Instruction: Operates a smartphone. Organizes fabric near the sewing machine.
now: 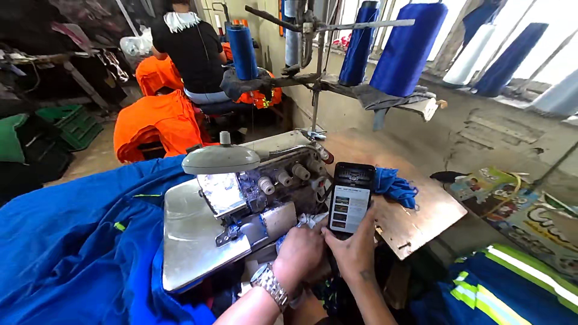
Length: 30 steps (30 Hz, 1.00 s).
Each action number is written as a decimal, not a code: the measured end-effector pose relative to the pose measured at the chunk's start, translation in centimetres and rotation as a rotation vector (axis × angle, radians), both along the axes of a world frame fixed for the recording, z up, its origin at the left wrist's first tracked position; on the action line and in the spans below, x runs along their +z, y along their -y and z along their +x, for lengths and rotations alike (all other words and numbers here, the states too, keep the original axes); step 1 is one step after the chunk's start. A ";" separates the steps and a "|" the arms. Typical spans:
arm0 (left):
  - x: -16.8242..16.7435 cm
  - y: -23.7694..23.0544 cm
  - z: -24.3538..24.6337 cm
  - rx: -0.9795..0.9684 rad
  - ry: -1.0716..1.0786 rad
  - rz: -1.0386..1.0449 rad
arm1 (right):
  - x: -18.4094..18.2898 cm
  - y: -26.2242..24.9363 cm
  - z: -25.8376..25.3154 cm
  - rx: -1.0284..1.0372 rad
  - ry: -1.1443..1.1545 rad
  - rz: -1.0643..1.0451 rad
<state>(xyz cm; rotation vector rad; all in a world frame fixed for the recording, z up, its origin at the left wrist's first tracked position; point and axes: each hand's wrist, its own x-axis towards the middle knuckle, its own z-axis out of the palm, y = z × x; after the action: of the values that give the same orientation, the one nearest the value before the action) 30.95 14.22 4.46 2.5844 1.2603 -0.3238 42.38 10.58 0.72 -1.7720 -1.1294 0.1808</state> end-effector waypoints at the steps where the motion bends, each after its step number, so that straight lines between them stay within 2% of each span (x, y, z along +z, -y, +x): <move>1: 0.0 0.1 0.1 -0.001 -0.010 -0.001 | 0.0 0.0 0.0 0.006 -0.004 -0.006; 21: 0.4 0.2 0.3 0.024 -0.045 -0.033 | 0.7 0.4 0.2 0.037 -0.064 -0.085; 30: -0.2 1.0 -1.8 -0.033 0.103 0.070 | 0.2 1.0 -0.2 -0.003 -0.006 -0.007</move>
<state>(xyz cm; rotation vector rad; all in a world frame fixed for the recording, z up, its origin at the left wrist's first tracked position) 29.19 13.21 4.31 2.6450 1.2158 -0.1532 42.21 9.56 0.92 -1.7778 -1.1233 0.1886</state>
